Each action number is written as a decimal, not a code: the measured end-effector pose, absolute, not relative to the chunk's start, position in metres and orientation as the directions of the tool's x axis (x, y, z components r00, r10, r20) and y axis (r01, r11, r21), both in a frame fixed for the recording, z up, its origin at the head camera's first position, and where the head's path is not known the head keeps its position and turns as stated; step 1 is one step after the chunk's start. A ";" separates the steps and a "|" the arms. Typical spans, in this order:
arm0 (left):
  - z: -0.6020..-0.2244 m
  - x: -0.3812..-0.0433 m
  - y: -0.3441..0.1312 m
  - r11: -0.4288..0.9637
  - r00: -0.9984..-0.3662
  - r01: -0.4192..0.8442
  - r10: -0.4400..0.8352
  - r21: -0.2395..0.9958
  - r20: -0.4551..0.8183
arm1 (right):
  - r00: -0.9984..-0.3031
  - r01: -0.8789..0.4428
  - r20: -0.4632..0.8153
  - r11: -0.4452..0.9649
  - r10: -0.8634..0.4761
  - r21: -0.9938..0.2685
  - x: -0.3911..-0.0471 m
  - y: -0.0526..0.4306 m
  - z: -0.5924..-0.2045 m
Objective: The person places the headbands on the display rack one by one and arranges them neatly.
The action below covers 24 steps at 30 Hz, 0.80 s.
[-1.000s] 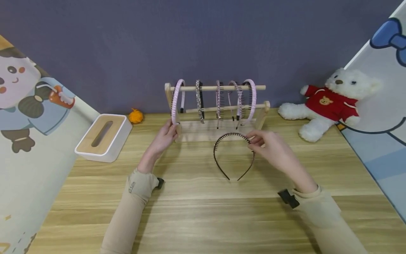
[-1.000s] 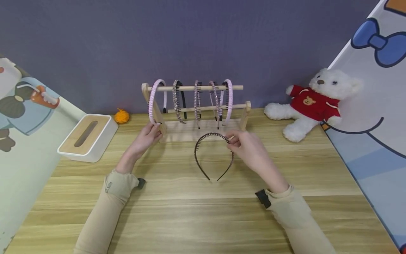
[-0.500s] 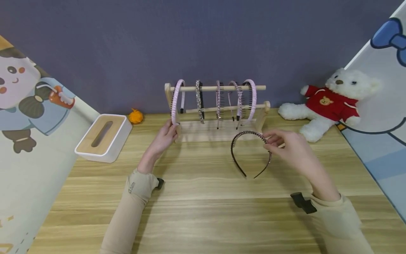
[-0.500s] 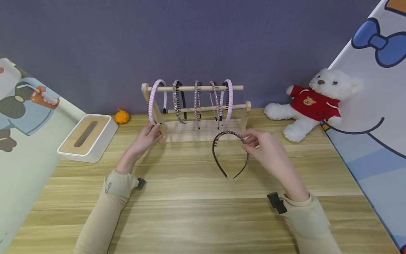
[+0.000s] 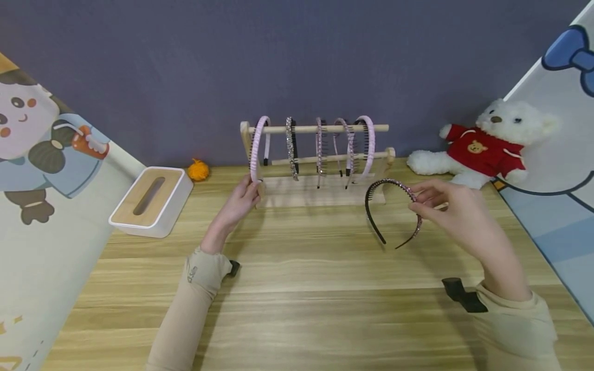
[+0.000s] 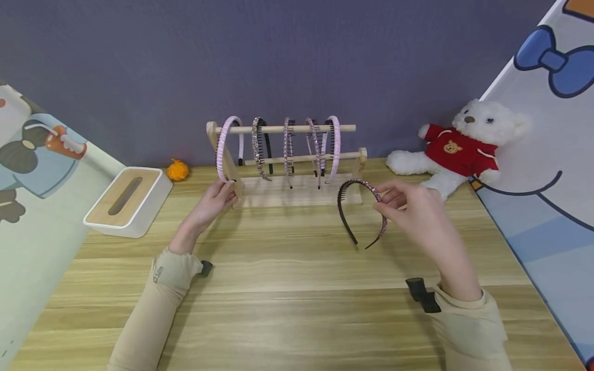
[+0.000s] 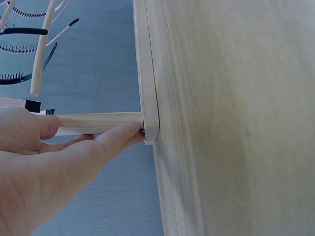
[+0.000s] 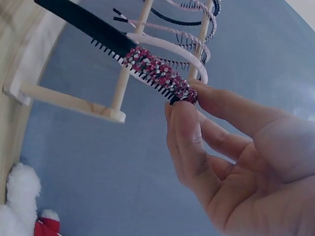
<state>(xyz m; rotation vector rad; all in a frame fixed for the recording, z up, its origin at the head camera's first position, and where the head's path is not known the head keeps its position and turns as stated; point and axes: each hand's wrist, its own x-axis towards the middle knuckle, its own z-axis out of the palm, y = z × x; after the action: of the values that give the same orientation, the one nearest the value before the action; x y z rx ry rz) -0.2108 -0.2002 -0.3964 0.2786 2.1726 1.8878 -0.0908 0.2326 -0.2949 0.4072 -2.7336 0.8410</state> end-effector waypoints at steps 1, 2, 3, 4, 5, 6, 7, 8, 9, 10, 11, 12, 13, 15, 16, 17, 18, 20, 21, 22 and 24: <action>-0.397 -0.211 -0.200 0.145 -0.951 -0.017 0.304 0.989 -0.061 | -0.929 -0.333 0.321 0.795 -0.184 -0.507 -0.091 0.233 -0.294; -0.396 -0.211 -0.200 0.145 -0.951 -0.016 0.304 0.989 -0.060 | -0.932 -0.324 0.317 0.794 -0.175 -0.514 -0.090 0.234 -0.293; -0.397 -0.211 -0.201 0.145 -0.951 -0.014 0.304 0.989 -0.058 | -0.932 -0.321 0.322 0.798 -0.169 -0.510 -0.090 0.235 -0.292; -0.397 -0.211 -0.201 0.147 -0.950 -0.012 0.306 0.989 -0.057 | -0.930 -0.319 0.328 0.802 -0.164 -0.505 -0.089 0.236 -0.292; -0.397 -0.212 -0.201 0.148 -0.950 -0.009 0.307 0.989 -0.054 | -0.930 -0.315 0.331 0.803 -0.157 -0.505 -0.089 0.236 -0.291; -0.397 -0.212 -0.202 0.145 -0.950 -0.009 0.307 0.989 -0.054 | -0.930 -0.310 0.336 0.809 -0.150 -0.498 -0.089 0.236 -0.289; -0.397 -0.212 -0.201 0.144 -0.950 -0.011 0.306 0.990 -0.055 | -0.929 -0.308 0.342 0.814 -0.144 -0.493 -0.088 0.237 -0.288; -0.397 -0.211 -0.201 0.141 -0.951 -0.013 0.305 0.990 -0.056 | -0.927 -0.307 0.350 0.818 -0.139 -0.487 -0.088 0.237 -0.287; -0.397 -0.212 -0.201 0.140 -0.951 -0.015 0.305 0.990 -0.057 | -0.925 -0.305 0.357 0.821 -0.134 -0.482 -0.088 0.238 -0.286; -0.396 -0.211 -0.201 0.139 -0.951 -0.017 0.304 0.990 -0.059 | -0.925 -0.300 0.358 0.820 -0.126 -0.487 -0.087 0.238 -0.285; -0.396 -0.211 -0.200 0.137 -0.951 -0.019 0.303 0.990 -0.060 | -0.927 -0.292 0.356 0.819 -0.117 -0.493 -0.087 0.237 -0.283; -0.396 -0.211 -0.200 0.135 -0.951 -0.021 0.302 0.991 -0.062 | -0.928 -0.285 0.357 0.821 -0.108 -0.495 -0.087 0.237 -0.282; -0.396 -0.211 -0.200 0.137 -0.952 -0.020 0.301 0.990 -0.061 | -0.931 -0.276 0.352 0.817 -0.097 -0.506 -0.087 0.237 -0.280; -0.396 -0.211 -0.200 0.135 -0.951 -0.020 0.302 0.991 -0.060 | -0.935 -0.257 0.348 0.813 -0.072 -0.522 -0.087 0.235 -0.277; -0.396 -0.211 -0.200 0.136 -0.951 -0.020 0.302 0.991 -0.060 | -0.936 -0.248 0.347 0.812 -0.060 -0.528 -0.087 0.235 -0.275; -0.397 -0.211 -0.200 0.139 -0.951 -0.018 0.303 0.990 -0.060 | -0.937 -0.239 0.347 0.812 -0.049 -0.532 -0.087 0.234 -0.273; -0.397 -0.211 -0.200 0.140 -0.951 -0.017 0.304 0.990 -0.060 | -0.937 -0.234 0.348 0.810 -0.040 -0.538 -0.088 0.234 -0.271; -0.396 -0.211 -0.200 0.141 -0.950 -0.017 0.306 0.990 -0.060 | -0.936 -0.227 0.351 0.803 -0.023 -0.551 -0.089 0.234 -0.268; -0.396 -0.211 -0.200 0.141 -0.950 -0.016 0.307 0.990 -0.059 | -0.934 -0.228 0.357 0.799 -0.018 -0.557 -0.090 0.234 -0.266; -0.396 -0.211 -0.200 0.140 -0.950 -0.015 0.308 0.990 -0.058 | -0.933 -0.225 0.359 0.795 -0.010 -0.564 -0.091 0.234 -0.265; -0.396 -0.212 -0.200 0.138 -0.949 -0.011 0.309 0.990 -0.054 | -0.927 -0.227 0.374 0.788 0.005 -0.573 -0.094 0.234 -0.261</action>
<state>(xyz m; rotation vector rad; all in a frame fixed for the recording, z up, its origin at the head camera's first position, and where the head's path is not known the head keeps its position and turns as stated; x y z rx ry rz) -0.2117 -0.2001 -0.3964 0.2917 2.1704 1.8917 -0.0937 0.2345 -0.2610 0.1686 -2.6211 0.9048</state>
